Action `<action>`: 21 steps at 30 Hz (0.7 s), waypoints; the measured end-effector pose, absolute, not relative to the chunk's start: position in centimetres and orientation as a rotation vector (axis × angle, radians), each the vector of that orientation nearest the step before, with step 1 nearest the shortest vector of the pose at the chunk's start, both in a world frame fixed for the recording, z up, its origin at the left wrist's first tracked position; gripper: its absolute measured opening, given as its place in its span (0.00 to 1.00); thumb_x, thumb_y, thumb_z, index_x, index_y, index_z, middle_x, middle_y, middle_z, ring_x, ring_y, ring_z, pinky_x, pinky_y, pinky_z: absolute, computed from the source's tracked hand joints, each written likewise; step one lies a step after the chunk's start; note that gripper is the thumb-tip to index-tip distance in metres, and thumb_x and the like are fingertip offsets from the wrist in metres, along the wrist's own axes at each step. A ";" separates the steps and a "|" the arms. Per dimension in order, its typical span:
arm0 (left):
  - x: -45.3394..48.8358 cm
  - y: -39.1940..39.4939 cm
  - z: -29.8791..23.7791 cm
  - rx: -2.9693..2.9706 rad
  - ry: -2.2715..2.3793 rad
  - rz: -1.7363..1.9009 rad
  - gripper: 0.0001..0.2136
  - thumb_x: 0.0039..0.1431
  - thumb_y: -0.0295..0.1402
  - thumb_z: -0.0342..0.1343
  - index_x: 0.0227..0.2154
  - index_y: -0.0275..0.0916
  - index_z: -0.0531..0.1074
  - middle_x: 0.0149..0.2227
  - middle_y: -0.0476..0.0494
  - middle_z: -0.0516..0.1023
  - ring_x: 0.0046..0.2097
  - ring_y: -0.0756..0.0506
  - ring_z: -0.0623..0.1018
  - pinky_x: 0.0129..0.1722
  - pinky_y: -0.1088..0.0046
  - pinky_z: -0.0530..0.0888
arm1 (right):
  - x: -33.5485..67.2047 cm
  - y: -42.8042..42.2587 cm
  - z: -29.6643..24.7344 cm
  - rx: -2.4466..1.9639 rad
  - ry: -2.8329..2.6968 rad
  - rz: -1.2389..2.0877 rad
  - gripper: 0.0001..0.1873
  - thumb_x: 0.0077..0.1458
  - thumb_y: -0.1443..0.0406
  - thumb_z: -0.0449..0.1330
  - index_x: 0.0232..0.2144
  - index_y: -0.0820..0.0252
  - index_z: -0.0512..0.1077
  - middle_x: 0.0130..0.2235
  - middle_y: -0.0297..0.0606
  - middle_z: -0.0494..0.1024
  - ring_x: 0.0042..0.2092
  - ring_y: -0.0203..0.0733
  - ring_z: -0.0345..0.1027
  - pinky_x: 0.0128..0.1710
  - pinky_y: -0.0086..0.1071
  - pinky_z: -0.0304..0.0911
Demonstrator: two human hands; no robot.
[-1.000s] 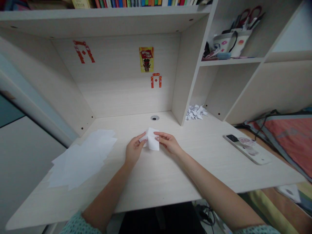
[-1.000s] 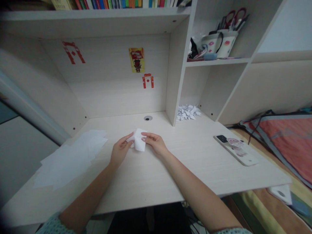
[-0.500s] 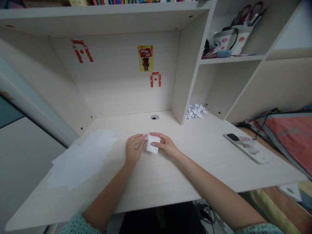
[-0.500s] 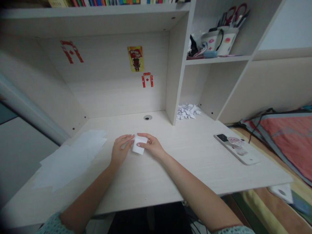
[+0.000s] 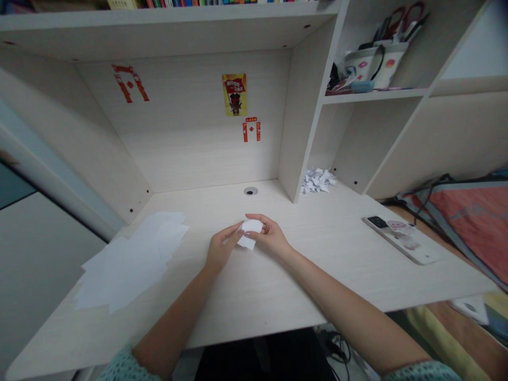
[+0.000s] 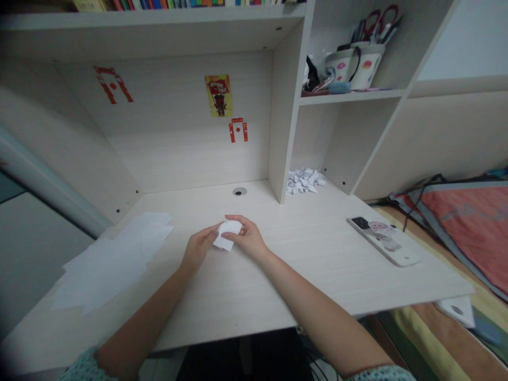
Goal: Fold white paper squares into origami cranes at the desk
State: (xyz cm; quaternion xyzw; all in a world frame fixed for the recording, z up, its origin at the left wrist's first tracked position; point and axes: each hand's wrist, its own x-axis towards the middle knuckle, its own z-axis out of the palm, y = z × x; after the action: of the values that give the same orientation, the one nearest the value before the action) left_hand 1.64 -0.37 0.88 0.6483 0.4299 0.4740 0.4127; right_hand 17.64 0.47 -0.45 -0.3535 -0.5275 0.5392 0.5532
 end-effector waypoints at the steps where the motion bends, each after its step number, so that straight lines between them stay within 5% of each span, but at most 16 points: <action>1: 1.7 -0.4 1.0 1.651 1.082 1.175 0.17 0.51 0.40 0.55 0.43 0.38 0.74 0.45 0.44 0.76 0.47 0.41 0.74 0.50 0.64 0.67 | 17.7 0.4 -0.4 -0.846 -1.264 1.262 0.26 0.37 0.63 0.67 0.43 0.56 0.70 0.30 0.33 0.74 0.28 0.34 0.64 0.27 0.28 0.59; 12: 1.5 0.4 0.0 1.492 1.115 1.244 0.18 0.47 0.39 0.59 0.41 0.36 0.74 0.42 0.41 0.78 0.41 0.43 0.77 0.43 0.64 0.72 | 17.7 0.4 -0.2 -0.863 -1.312 1.167 0.25 0.42 0.60 0.64 0.45 0.55 0.68 0.31 0.34 0.73 0.30 0.36 0.65 0.30 0.30 0.60; 17: 1.2 0.7 0.0 1.401 1.188 1.313 0.16 0.46 0.37 0.60 0.38 0.36 0.76 0.39 0.42 0.79 0.38 0.43 0.78 0.42 0.65 0.73 | 18.1 0.3 -0.2 -0.890 -1.464 0.833 0.20 0.41 0.60 0.65 0.41 0.51 0.72 0.46 0.40 0.69 0.47 0.44 0.63 0.42 0.35 0.61; 21: 1.2 0.6 0.4 1.355 1.189 1.325 0.15 0.45 0.36 0.60 0.38 0.36 0.76 0.40 0.42 0.79 0.40 0.43 0.77 0.44 0.65 0.71 | 18.1 0.2 -0.2 -0.867 -1.546 0.705 0.19 0.41 0.61 0.66 0.39 0.49 0.73 0.49 0.40 0.67 0.54 0.46 0.57 0.50 0.40 0.56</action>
State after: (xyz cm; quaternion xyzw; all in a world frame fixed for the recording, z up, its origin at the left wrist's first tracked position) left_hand 1.25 0.60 0.39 0.5447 0.4779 0.5327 0.4372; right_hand 18.09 0.24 -0.25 -0.3708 -0.6609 0.3013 0.5787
